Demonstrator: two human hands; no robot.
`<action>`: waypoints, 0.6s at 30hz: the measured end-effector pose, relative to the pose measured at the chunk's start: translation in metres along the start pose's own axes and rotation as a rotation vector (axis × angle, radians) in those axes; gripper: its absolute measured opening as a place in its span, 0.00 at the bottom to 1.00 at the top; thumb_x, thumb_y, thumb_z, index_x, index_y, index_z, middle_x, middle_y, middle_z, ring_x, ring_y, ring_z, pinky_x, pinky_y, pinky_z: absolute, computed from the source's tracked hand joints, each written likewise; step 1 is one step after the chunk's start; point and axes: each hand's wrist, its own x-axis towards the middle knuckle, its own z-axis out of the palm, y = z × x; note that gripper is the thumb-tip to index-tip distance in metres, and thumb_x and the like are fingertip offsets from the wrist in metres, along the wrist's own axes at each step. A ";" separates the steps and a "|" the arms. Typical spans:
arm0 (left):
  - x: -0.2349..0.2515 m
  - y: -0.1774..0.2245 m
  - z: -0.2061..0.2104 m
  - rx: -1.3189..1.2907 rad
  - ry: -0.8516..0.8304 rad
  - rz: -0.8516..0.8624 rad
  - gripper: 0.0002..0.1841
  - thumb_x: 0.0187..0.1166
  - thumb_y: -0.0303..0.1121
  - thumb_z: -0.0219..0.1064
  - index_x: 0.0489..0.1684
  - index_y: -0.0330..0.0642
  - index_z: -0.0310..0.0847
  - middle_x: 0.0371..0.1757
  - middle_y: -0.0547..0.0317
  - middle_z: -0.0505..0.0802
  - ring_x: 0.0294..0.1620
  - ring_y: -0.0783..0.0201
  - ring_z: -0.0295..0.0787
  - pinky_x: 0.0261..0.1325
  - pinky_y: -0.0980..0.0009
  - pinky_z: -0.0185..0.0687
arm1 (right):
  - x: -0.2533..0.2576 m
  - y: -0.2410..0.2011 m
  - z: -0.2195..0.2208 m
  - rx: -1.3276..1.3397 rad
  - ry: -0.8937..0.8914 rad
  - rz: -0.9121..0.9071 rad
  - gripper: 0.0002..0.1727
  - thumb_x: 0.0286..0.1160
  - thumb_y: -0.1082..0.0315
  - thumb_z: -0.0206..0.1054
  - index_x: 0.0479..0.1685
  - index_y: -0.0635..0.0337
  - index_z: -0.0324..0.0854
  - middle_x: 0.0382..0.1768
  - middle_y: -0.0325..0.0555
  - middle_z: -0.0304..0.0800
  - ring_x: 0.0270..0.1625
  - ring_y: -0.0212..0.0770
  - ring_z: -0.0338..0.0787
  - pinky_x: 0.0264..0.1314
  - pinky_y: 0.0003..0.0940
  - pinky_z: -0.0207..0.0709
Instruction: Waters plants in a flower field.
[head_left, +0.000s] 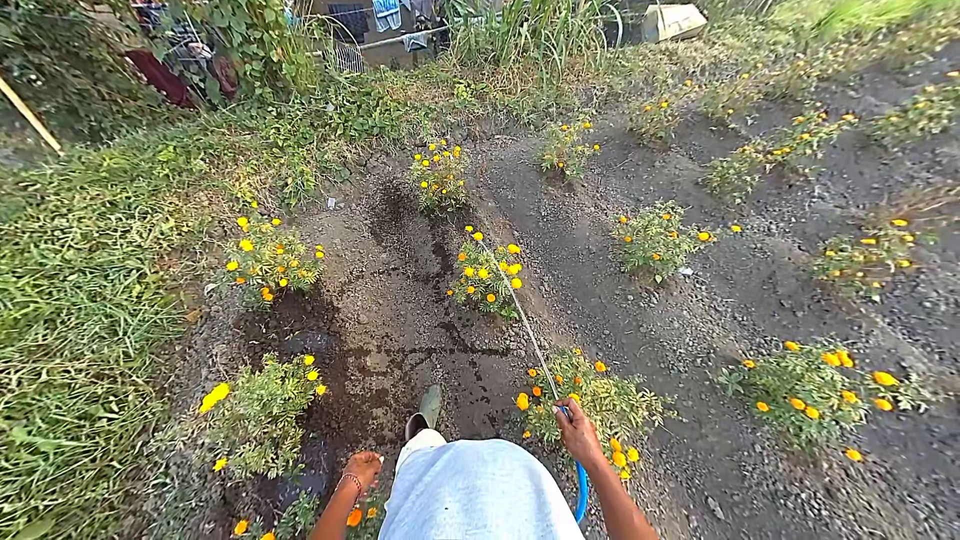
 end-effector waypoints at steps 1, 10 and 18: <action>0.001 -0.001 0.000 0.001 0.001 0.001 0.16 0.91 0.34 0.59 0.68 0.35 0.80 0.57 0.39 0.91 0.50 0.50 0.90 0.52 0.54 0.84 | 0.000 -0.001 0.001 0.000 -0.001 0.003 0.12 0.88 0.68 0.61 0.61 0.64 0.80 0.27 0.51 0.81 0.27 0.44 0.79 0.38 0.45 0.77; 0.006 -0.007 0.002 0.033 -0.003 0.027 0.16 0.91 0.35 0.60 0.67 0.34 0.81 0.57 0.39 0.91 0.49 0.50 0.90 0.53 0.54 0.84 | 0.002 0.000 0.001 0.010 0.002 -0.007 0.12 0.88 0.68 0.61 0.60 0.65 0.80 0.29 0.52 0.83 0.28 0.44 0.81 0.38 0.46 0.78; 0.000 -0.007 0.001 0.003 -0.003 0.005 0.17 0.92 0.36 0.59 0.70 0.36 0.80 0.58 0.39 0.91 0.51 0.49 0.91 0.53 0.52 0.85 | -0.004 -0.002 0.001 0.019 0.008 -0.007 0.12 0.88 0.68 0.62 0.60 0.64 0.80 0.26 0.48 0.81 0.25 0.41 0.79 0.35 0.43 0.77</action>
